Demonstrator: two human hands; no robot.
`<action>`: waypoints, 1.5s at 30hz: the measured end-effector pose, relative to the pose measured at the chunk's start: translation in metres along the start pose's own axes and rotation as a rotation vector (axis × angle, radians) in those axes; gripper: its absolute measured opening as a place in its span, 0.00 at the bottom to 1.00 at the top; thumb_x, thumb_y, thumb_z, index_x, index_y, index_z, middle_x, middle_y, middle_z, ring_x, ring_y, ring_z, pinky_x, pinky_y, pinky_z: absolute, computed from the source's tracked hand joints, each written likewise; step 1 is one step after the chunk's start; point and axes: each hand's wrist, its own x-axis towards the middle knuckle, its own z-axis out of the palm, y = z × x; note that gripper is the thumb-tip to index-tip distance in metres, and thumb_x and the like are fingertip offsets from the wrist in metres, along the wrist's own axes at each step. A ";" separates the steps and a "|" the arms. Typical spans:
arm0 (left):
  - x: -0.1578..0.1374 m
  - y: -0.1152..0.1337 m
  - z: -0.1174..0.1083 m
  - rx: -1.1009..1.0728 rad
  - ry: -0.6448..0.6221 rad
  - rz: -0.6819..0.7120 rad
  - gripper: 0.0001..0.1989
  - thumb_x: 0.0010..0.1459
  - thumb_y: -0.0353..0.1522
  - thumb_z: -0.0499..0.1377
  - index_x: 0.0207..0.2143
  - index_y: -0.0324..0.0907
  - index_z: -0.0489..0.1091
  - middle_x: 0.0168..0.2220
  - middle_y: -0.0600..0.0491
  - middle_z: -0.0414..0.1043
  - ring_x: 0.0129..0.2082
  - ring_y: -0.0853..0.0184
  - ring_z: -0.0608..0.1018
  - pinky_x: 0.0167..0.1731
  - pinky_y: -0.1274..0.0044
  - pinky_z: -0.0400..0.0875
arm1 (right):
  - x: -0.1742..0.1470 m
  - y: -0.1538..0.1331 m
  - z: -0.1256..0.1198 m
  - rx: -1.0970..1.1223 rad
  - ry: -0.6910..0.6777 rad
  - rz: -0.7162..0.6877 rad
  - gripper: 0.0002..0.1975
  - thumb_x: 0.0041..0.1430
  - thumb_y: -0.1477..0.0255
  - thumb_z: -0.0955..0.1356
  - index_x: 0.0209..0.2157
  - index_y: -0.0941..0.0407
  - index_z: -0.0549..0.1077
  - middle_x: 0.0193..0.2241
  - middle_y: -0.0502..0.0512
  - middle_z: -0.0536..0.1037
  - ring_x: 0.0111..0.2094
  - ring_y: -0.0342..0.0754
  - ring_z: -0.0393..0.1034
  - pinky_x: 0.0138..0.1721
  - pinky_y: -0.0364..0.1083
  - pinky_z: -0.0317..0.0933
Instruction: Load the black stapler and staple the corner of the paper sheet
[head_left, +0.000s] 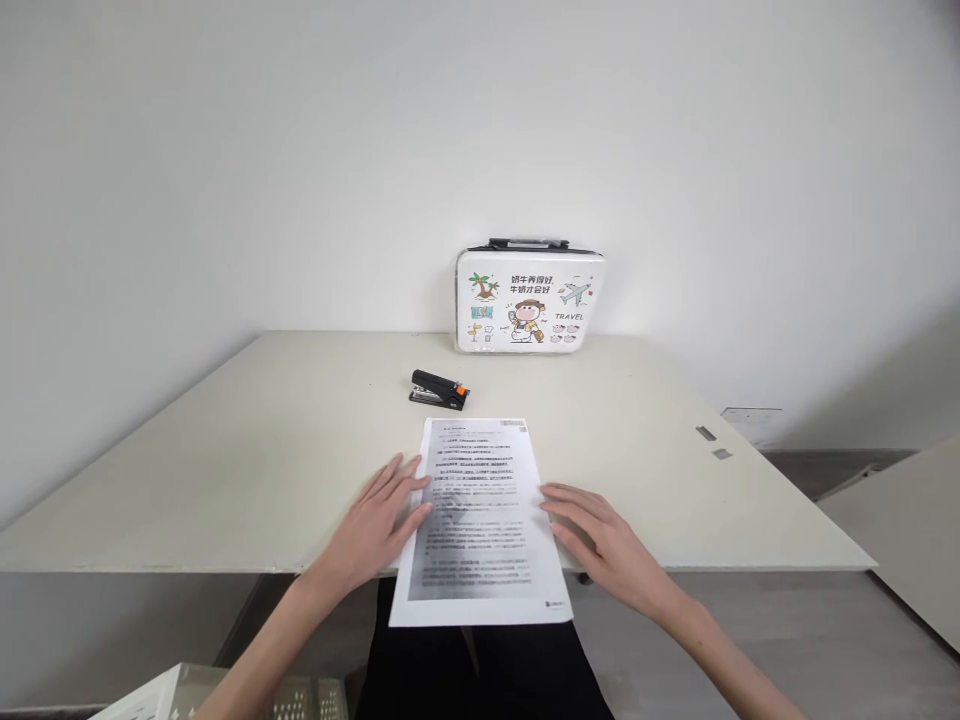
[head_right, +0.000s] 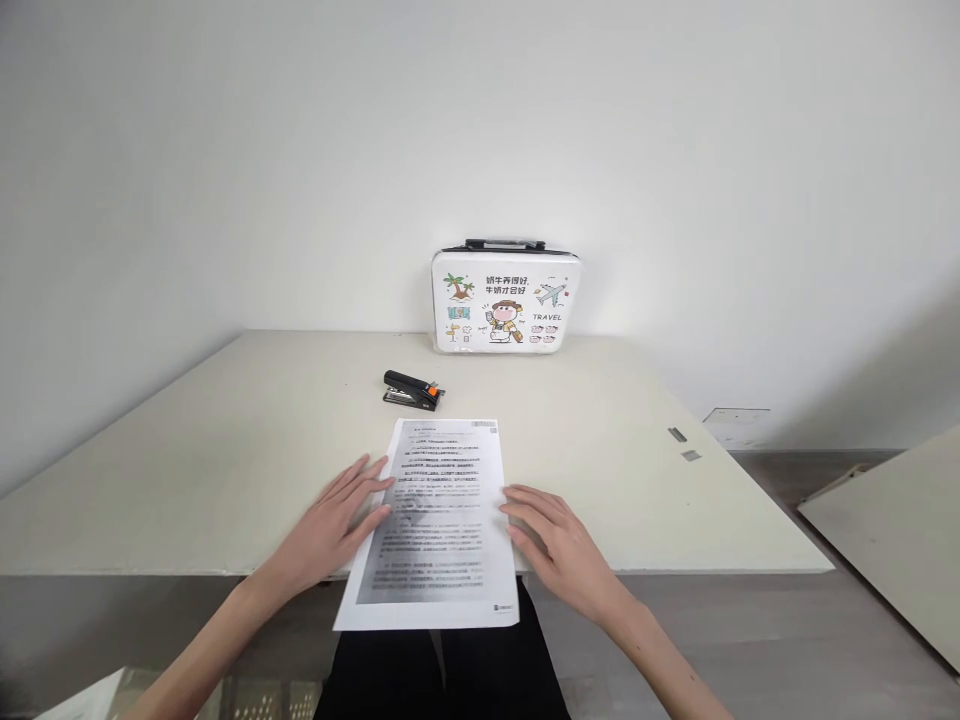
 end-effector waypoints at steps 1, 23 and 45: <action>-0.002 -0.006 -0.007 0.122 -0.032 0.003 0.20 0.63 0.44 0.65 0.56 0.51 0.76 0.70 0.56 0.63 0.75 0.51 0.52 0.73 0.57 0.41 | 0.003 -0.001 0.000 0.021 -0.008 0.019 0.17 0.75 0.62 0.62 0.59 0.43 0.74 0.64 0.50 0.72 0.67 0.57 0.64 0.62 0.62 0.67; -0.024 -0.049 -0.052 0.642 0.031 0.084 0.24 0.73 0.47 0.51 0.66 0.53 0.68 0.70 0.57 0.63 0.72 0.55 0.60 0.69 0.56 0.61 | 0.206 0.012 0.050 -0.003 0.201 -0.006 0.18 0.66 0.70 0.67 0.57 0.53 0.71 0.54 0.61 0.77 0.56 0.56 0.72 0.58 0.57 0.66; -0.023 -0.050 -0.050 0.642 0.058 0.072 0.23 0.74 0.45 0.50 0.65 0.54 0.69 0.70 0.58 0.63 0.72 0.56 0.61 0.68 0.57 0.62 | 0.141 0.005 0.009 0.232 0.275 0.064 0.18 0.63 0.57 0.71 0.50 0.51 0.76 0.49 0.57 0.82 0.48 0.57 0.76 0.52 0.55 0.68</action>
